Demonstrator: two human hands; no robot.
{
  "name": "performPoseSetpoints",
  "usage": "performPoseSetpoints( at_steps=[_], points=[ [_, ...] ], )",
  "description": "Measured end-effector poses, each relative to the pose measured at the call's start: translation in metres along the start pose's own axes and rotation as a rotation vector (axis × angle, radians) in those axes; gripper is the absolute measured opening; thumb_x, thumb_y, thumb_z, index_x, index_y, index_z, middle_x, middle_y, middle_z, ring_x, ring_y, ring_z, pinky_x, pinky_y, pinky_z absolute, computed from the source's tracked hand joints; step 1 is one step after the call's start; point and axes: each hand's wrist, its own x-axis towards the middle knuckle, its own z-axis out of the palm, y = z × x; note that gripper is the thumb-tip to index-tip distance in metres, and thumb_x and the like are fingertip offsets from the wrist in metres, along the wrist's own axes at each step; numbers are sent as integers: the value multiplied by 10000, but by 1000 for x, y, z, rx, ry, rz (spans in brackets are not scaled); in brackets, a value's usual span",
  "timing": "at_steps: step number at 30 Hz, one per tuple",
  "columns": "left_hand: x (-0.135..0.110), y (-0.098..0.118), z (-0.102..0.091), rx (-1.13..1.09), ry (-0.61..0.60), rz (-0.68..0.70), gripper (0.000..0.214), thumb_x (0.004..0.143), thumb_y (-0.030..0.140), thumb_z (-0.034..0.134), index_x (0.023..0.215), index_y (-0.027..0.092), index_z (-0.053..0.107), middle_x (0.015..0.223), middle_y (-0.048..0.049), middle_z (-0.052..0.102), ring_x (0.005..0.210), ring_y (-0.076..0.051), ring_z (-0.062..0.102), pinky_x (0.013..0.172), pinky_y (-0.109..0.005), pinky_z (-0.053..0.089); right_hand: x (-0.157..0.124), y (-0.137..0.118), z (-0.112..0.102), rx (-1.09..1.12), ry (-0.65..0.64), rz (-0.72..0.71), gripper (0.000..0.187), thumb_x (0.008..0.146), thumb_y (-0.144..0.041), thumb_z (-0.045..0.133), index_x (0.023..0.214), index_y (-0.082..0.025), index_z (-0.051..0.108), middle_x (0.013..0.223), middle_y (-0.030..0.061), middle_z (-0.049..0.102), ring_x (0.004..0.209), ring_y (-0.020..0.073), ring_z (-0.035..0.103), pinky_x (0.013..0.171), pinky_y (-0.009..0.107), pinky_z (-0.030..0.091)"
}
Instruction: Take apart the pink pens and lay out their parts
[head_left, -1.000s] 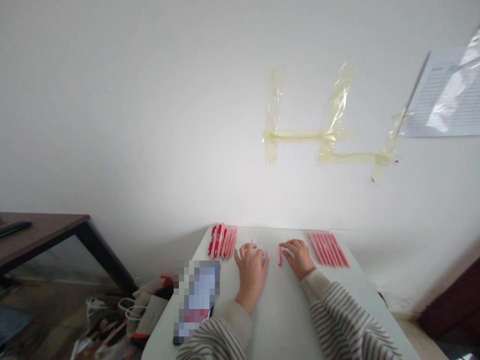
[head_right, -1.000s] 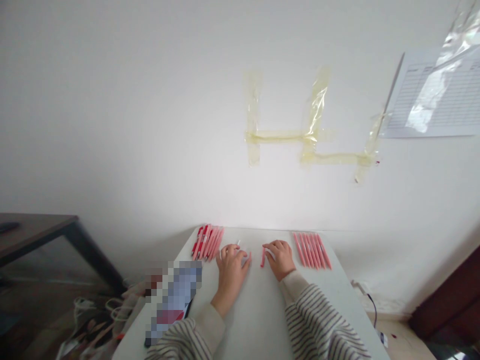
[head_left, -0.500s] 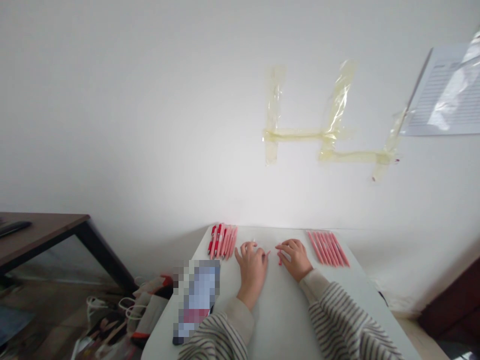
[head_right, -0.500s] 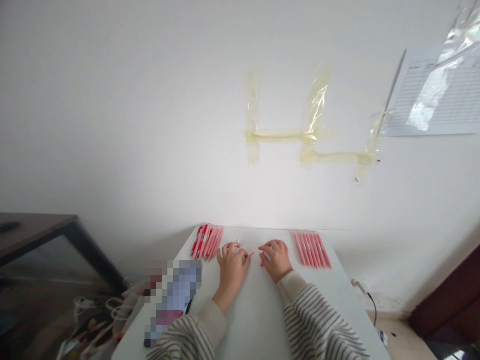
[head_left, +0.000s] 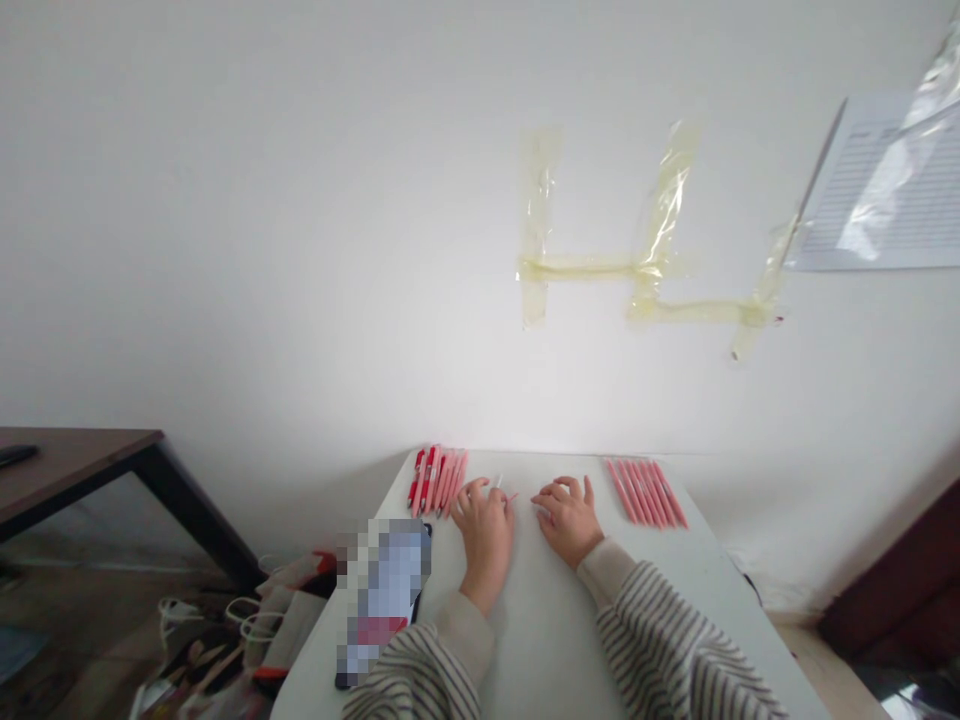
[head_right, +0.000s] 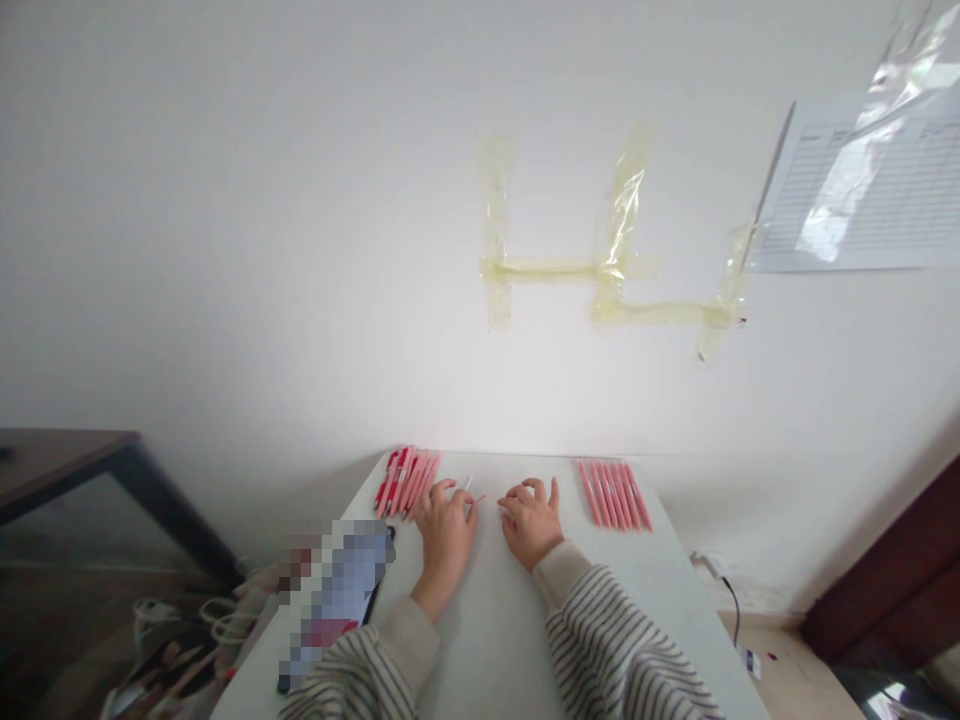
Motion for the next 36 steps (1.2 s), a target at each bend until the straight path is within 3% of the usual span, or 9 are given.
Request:
performPoseSetpoints(
  at_steps=[7, 14, 30, 36],
  points=[
    [0, -2, 0, -25, -28, -29, 173, 894, 292, 568, 909, 234, 730, 1256, -88, 555, 1228, -290, 432, 1077, -500, 322, 0, -3, -3, -17, -37, -31, 335, 929, -187, 563, 1146, -376, 733, 1160, 2, 726, 1277, 269, 479, 1208, 658, 93],
    [-1, -2, 2, -55, 4, -16, 201, 895, 359, 590, 883, 224, 738, 1223, -97, 552, 1191, -298, 452, 1045, -501, 359, 0, 0, 7, -21, 74, -142, 388, 912, -105, 559, 1061, -402, 758, 1034, 7, 742, 1214, 279, 512, 1176, 701, 148],
    [0, -6, -1, -80, 17, -17, 158, 876, 269, 591, 906, 229, 741, 1235, -113, 551, 1195, -314, 467, 1031, -526, 374, 2, 5, 14, 33, 93, -186, 209, 905, -177, 652, 928, -353, 762, 1020, 12, 727, 1179, 262, 530, 1175, 634, 226],
    [-1, -7, -4, -87, 24, -19, 158, 883, 288, 591, 906, 250, 743, 1228, -102, 568, 1191, -306, 479, 1037, -527, 376, 3, 8, 14, 41, 194, -164, 187, 927, -170, 604, 976, -304, 725, 1006, 22, 726, 1150, 240, 549, 1181, 578, 236]
  ],
)
